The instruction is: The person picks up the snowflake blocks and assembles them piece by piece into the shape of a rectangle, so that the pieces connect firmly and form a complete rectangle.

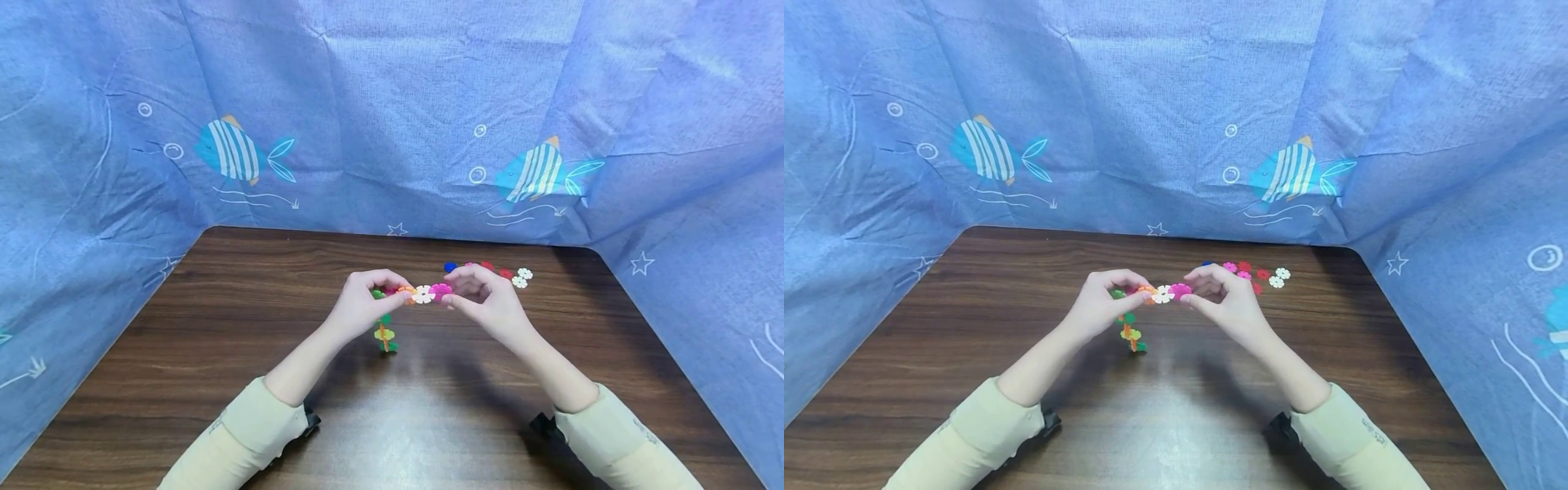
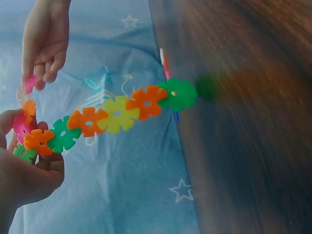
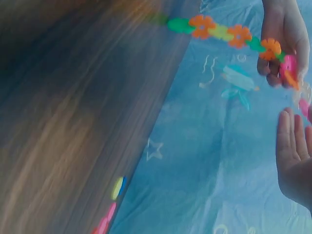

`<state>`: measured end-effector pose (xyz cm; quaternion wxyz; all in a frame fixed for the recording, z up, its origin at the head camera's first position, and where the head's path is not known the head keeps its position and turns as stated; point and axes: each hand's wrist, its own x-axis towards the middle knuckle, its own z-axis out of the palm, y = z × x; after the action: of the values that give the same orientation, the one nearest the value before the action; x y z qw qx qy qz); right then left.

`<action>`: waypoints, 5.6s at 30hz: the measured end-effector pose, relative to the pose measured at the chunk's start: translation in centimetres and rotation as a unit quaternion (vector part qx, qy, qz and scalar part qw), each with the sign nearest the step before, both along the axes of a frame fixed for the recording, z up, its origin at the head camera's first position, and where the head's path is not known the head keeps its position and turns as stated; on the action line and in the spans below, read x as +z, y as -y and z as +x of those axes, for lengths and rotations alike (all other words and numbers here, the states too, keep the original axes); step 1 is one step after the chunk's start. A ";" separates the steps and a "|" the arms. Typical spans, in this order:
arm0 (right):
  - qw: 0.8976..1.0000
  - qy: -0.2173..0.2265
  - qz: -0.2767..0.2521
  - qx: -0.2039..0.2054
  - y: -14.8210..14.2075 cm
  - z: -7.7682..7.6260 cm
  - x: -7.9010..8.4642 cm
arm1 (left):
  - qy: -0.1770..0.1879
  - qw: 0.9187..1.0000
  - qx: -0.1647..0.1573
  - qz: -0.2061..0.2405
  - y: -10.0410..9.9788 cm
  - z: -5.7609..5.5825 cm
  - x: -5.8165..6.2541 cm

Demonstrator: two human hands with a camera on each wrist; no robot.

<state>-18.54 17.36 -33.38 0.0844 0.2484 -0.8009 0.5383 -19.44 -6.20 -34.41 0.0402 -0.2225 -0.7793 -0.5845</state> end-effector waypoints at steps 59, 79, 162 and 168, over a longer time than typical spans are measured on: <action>0.925 -0.050 0.371 -0.064 -14.0 -11.6 -8.8 | -0.151 0.963 -0.052 -0.218 4.4 -5.1 -5.7; 0.918 -0.018 0.386 -0.092 -13.6 -11.9 -9.3 | -0.146 0.970 -0.038 -0.193 4.4 -5.2 -6.0; 0.978 0.205 0.040 -0.018 2.6 -3.6 -3.0 | -0.128 0.981 0.007 -0.144 2.1 -2.0 -3.7; 0.977 0.212 0.039 -0.004 3.1 -3.4 -3.2 | -0.134 0.981 0.003 -0.142 1.9 -2.0 -3.7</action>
<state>-21.98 14.26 -36.58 -0.0944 0.1284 -0.8219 0.5469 -21.41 -8.09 -38.10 0.1136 -0.3000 -0.8426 -0.4326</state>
